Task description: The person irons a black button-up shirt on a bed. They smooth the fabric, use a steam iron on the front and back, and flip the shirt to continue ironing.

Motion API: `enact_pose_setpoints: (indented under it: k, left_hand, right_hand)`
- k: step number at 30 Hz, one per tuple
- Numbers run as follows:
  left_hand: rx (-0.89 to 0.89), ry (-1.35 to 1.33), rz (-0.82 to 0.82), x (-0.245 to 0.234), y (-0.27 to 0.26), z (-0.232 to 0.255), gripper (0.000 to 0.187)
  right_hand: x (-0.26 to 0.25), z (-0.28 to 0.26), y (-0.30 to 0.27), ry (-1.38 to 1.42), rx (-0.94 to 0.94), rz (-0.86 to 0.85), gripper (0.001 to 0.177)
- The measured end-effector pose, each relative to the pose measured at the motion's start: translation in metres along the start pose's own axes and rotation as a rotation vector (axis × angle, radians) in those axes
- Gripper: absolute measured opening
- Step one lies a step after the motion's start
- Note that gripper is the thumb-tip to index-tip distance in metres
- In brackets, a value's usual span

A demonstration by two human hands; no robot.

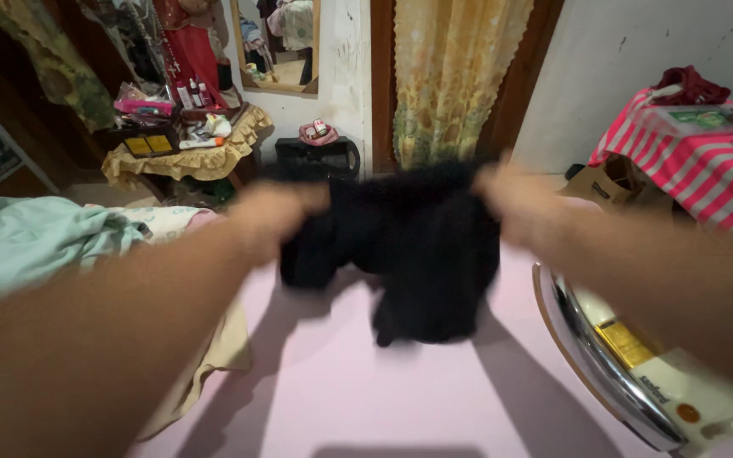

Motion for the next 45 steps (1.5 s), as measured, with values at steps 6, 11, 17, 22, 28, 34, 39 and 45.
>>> enact_pose_setpoints:
  k: [6,11,17,22,28,34,39,45]
  left_hand:
    - [0.164,-0.444,-0.042,-0.020,-0.001,0.110,0.040]
    - [-0.113,-0.365,0.073,-0.042,0.007,0.058,0.037]
    - [-0.590,0.135,-0.235,-0.040,-0.046,-0.040,0.067]
    - [-0.707,0.703,-0.374,-0.048,-0.101,-0.097,0.103]
    - [-0.821,0.498,-0.325,-0.056,-0.111,-0.149,0.080]
    - [-0.730,-0.224,-0.210,-0.046,-0.118,-0.142,0.069]
    - [-0.863,0.142,-0.344,-0.043,-0.150,-0.145,0.067]
    - [-0.807,0.192,-0.333,-0.057,-0.132,-0.166,0.057]
  right_hand:
    - [-0.042,-0.130,-0.019,0.238,-0.515,0.115,0.023]
    - [-0.051,-0.103,-0.042,-0.070,-0.643,0.273,0.028]
    - [-0.029,-0.026,-0.093,-0.695,-0.349,-0.271,0.031]
    - [-0.021,0.044,-0.133,-0.917,-0.019,-0.616,0.044]
    - [-0.036,0.095,-0.126,-1.037,-0.211,-0.341,0.060]
    - [-0.046,0.122,-0.148,-1.183,0.142,-0.316,0.061]
    - [-0.046,0.133,-0.165,-0.933,0.442,-0.338,0.041]
    - [-0.040,0.120,-0.151,-0.049,0.235,-0.335,0.027]
Point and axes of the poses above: each hand's wrist, its own y-axis towards the middle knuckle, its own x-axis out of the palm, z = x × y, the point moved 6 cm from there along y, towards the middle knuckle
